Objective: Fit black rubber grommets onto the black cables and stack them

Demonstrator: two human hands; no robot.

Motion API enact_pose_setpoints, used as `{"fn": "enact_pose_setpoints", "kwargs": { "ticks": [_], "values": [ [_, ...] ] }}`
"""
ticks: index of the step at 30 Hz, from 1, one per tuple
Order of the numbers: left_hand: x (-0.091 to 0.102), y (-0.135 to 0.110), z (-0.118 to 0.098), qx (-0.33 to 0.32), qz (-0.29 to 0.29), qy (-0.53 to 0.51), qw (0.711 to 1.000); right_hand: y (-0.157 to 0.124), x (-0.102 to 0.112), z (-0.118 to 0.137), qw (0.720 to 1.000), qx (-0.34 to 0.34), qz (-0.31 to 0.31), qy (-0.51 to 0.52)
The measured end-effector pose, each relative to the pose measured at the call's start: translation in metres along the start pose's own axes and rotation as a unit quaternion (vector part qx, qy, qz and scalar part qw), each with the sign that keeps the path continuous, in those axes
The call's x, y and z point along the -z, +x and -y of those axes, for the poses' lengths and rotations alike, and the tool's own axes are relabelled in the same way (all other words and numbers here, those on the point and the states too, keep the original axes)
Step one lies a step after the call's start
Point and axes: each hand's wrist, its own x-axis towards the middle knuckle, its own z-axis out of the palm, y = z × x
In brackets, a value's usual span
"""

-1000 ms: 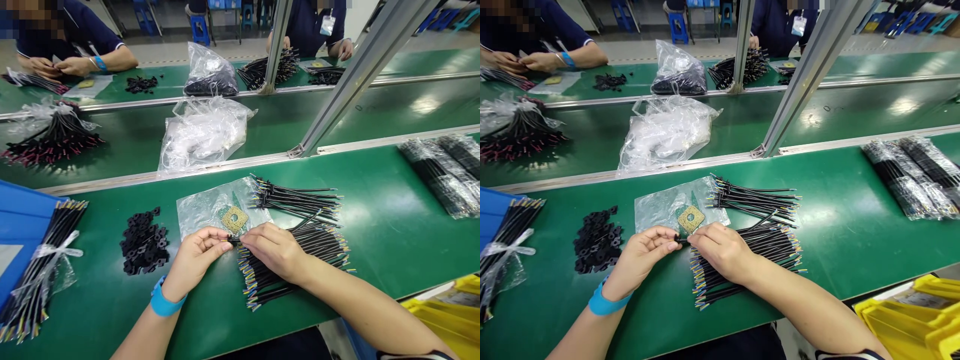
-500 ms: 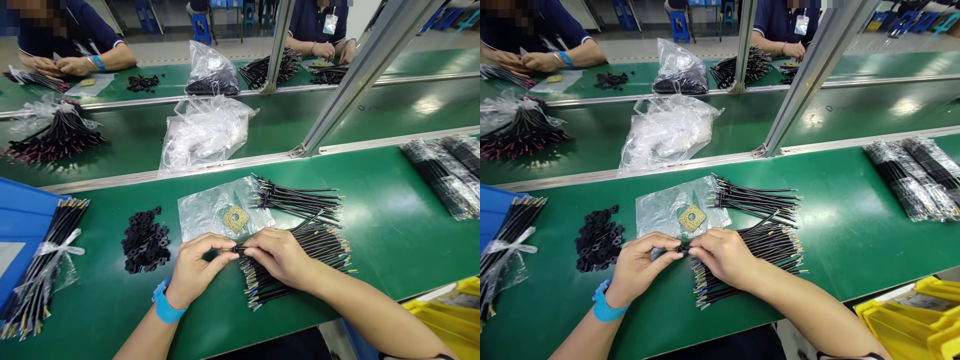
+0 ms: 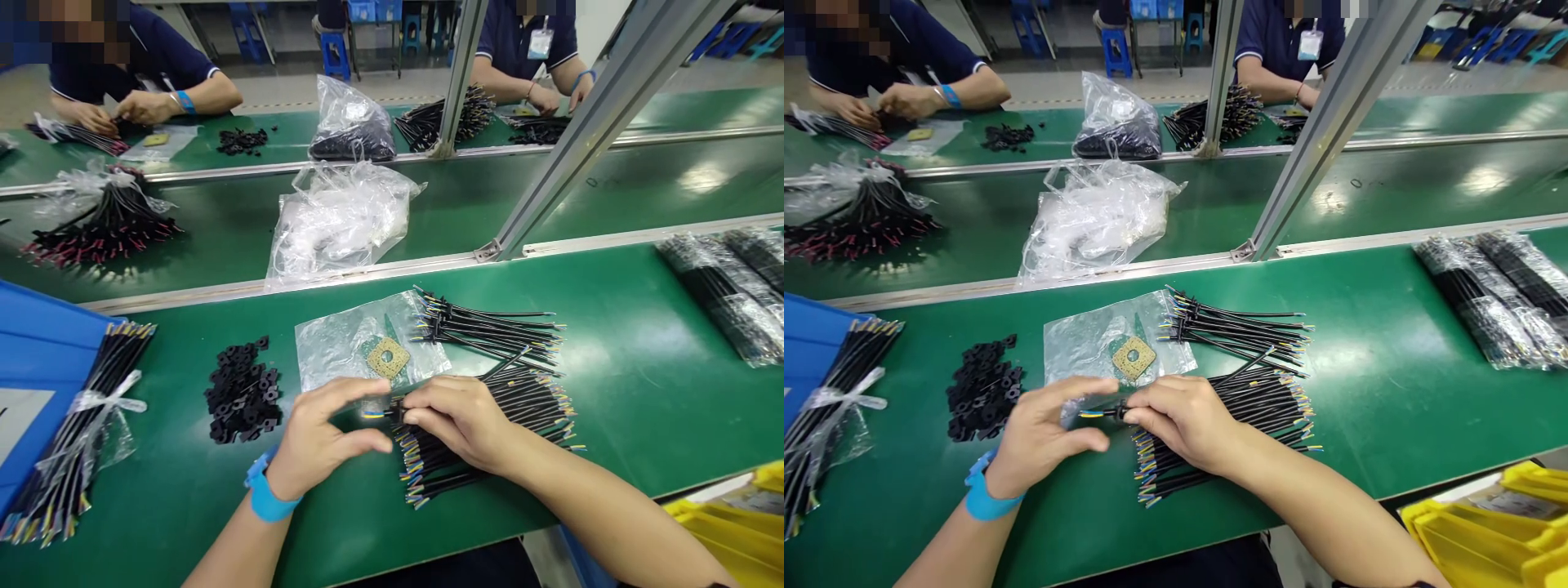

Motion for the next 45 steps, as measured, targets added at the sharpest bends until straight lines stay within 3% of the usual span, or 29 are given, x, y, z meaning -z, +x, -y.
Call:
{"fn": "enact_pose_setpoints", "kwargs": {
  "ticks": [1,3,5,7,9,12,17,20,23,26,28,30,34,39,45],
  "values": [
    [0.010,-0.001,0.003,0.016,-0.036,0.009,0.999,-0.001,0.005,0.004,0.999,0.014,-0.027,-0.017],
    [0.034,-0.003,0.010,0.066,-0.189,0.073,0.977,-0.004,0.019,0.013,0.995,0.038,-0.077,-0.054],
    [0.059,-0.005,0.016,0.114,-0.345,0.199,0.910,-0.010,0.034,0.016,0.984,0.078,-0.122,-0.104],
    [0.078,-0.006,0.021,0.121,-0.386,0.317,0.858,-0.014,0.047,0.011,0.960,0.118,-0.180,-0.179],
    [0.088,-0.006,0.026,0.123,-0.328,0.405,0.844,-0.012,0.056,-0.003,0.936,0.108,-0.179,-0.284],
    [0.087,-0.006,0.036,0.177,-0.223,0.484,0.827,-0.004,0.060,-0.032,0.905,0.064,-0.125,-0.402],
    [0.076,-0.005,0.065,0.204,-0.178,0.506,0.819,0.000,0.059,-0.059,0.889,-0.003,-0.096,-0.448],
    [0.077,-0.005,0.079,0.191,-0.159,0.508,0.825,-0.003,0.061,-0.052,0.918,-0.050,-0.044,-0.391],
    [0.080,-0.004,0.079,0.164,-0.138,0.516,0.829,-0.006,0.061,-0.039,0.966,-0.071,0.105,-0.227],
    [0.078,-0.001,0.071,0.176,-0.111,0.513,0.832,-0.007,0.055,-0.032,0.961,-0.084,0.223,-0.142],
    [0.072,0.001,0.065,0.173,-0.118,0.507,0.836,-0.008,0.048,-0.030,0.948,-0.086,0.264,-0.160],
    [0.062,0.002,0.061,0.119,-0.118,0.490,0.856,-0.007,0.043,-0.028,0.935,-0.085,0.289,-0.188],
    [0.042,0.001,0.056,0.009,-0.025,0.430,0.903,-0.004,0.041,-0.025,0.947,-0.096,0.265,-0.153],
    [0.043,-0.007,0.052,0.029,0.083,0.408,0.909,-0.006,0.032,-0.033,0.976,-0.088,0.146,-0.135],
    [0.049,-0.008,0.041,0.066,0.116,0.428,0.894,-0.012,0.005,-0.047,0.963,-0.061,0.145,-0.218]
  ]
}}
